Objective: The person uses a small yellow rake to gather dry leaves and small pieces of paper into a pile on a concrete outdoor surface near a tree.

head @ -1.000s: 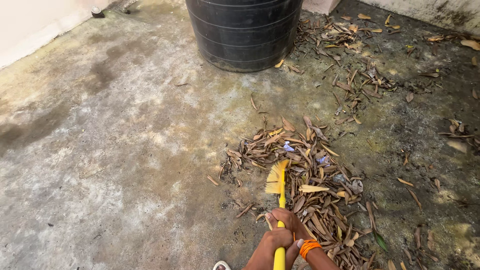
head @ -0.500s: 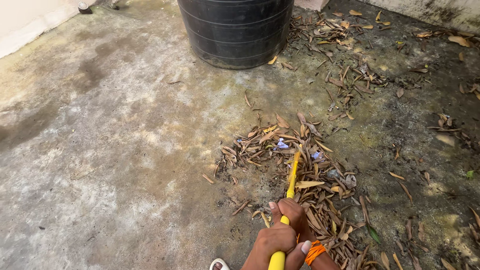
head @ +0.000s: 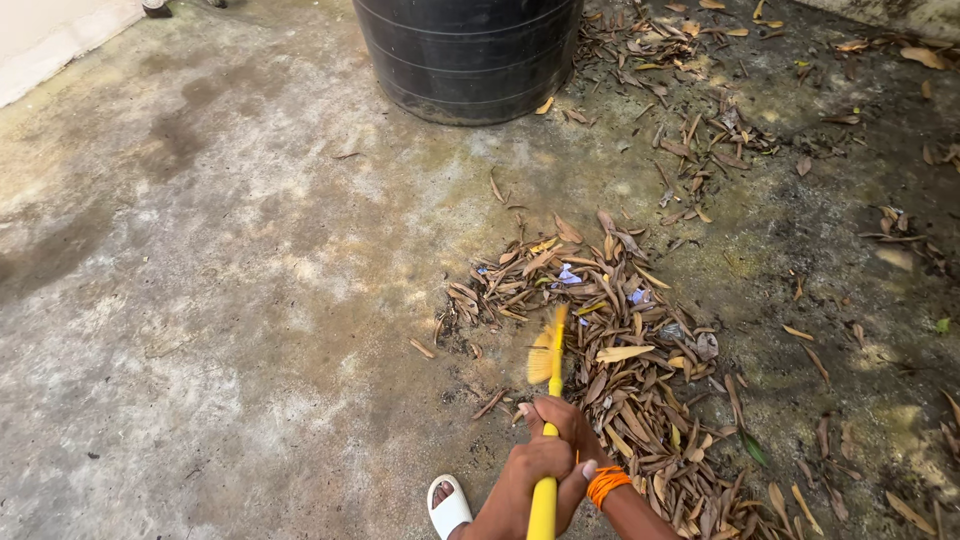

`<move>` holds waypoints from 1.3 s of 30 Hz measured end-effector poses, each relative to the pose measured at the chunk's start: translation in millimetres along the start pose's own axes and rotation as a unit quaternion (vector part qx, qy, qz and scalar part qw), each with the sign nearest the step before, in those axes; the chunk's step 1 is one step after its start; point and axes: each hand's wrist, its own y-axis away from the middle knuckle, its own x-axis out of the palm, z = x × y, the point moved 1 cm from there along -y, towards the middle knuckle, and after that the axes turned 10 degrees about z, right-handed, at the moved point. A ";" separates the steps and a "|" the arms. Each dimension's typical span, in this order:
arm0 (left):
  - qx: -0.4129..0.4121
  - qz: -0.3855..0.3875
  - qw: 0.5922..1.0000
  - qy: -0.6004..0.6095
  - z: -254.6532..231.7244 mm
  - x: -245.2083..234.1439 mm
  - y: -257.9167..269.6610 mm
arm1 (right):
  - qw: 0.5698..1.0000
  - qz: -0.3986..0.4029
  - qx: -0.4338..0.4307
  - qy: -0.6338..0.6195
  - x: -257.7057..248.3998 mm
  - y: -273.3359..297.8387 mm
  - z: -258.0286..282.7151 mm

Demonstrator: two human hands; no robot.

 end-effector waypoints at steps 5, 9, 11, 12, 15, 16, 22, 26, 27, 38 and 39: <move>-0.050 -0.015 0.997 0.058 0.5 -22.3 -6.1 | 0.997 0.017 0.057 0.039 -4.7 -5.3 2.5; -0.005 -0.022 0.997 0.075 -25.6 -52.9 -9.0 | 0.997 -0.027 0.044 0.052 -4.7 -25.6 33.5; 0.034 -0.047 0.996 0.066 -42.8 -71.0 -6.8 | 0.997 -0.059 0.027 0.037 3.8 -44.7 55.1; 0.052 -0.059 0.995 0.062 -49.5 -80.8 -6.0 | 0.997 -0.075 0.019 0.028 10.2 -54.8 66.4; 0.051 -0.060 0.997 0.012 -60.2 -109.6 -1.5 | 0.993 -0.115 0.001 -0.007 33.6 -84.8 99.0; 0.059 -0.053 0.997 -0.008 -61.3 -119.7 -1.1 | 0.992 -0.127 -0.005 -0.020 40.5 -96.5 108.4; 0.060 -0.047 0.993 -0.092 -62.2 -171.6 9.8 | 0.948 -0.223 -0.130 -0.188 101.1 -155.0 162.5; 0.023 -0.075 0.985 -0.155 -39.5 -192.5 22.5 | 0.969 -0.181 -0.109 -0.129 156.5 -171.2 158.5; 0.007 -0.075 0.983 -0.167 -29.7 -196.4 26.8 | 0.987 -0.101 -0.071 -0.102 165.7 -177.2 144.6; -0.003 -0.093 0.994 -0.062 74.1 -184.2 44.7 | 0.993 0.097 0.005 -0.064 185.4 -138.4 50.5; 0.000 -0.081 0.996 -0.039 68.5 -178.8 44.0 | 0.994 0.093 0.018 -0.052 177.1 -130.5 46.3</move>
